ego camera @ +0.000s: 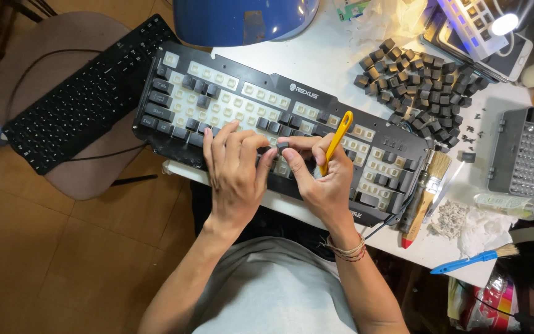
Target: The person is assembling a mechanical keyboard by manually installing individual keycaps onto the switches.
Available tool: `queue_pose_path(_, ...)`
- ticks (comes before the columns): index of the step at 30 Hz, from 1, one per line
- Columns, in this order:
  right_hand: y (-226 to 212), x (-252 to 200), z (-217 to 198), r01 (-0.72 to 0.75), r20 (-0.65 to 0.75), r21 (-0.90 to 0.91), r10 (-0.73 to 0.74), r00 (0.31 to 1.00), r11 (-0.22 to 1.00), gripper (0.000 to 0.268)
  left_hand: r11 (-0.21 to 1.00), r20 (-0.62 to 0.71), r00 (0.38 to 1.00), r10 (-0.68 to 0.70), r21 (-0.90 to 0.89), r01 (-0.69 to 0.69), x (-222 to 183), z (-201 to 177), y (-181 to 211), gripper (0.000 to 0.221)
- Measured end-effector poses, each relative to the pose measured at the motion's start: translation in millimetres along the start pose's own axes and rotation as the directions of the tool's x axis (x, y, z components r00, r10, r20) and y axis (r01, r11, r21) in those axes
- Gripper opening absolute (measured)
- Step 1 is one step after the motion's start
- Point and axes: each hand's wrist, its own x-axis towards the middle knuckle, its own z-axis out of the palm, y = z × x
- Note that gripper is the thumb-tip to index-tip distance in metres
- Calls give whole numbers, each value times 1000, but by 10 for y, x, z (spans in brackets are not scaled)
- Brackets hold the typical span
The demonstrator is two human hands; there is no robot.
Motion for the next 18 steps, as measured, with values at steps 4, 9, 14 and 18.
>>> queue_pose_path(4,-69,29,17,17,28,-46,-15,999,999,41,990,-49,999,-22,-137,15,85,-153,-164,20)
queue_pose_path(9,-152,105,157,61,53,-135,-54,997,989,40,950,-174,968,-179,-288,123,244,-411,-309,24)
queue_pose_path(14,-142,246,323,61,87,-121,-51,995,991,41,962,-190,970,-154,-255,103,313,-568,-563,20)
queue_pose_path(18,-120,290,451,65,93,-106,-55,994,992,41,978,-175,978,-110,-195,75,351,-591,-719,19)
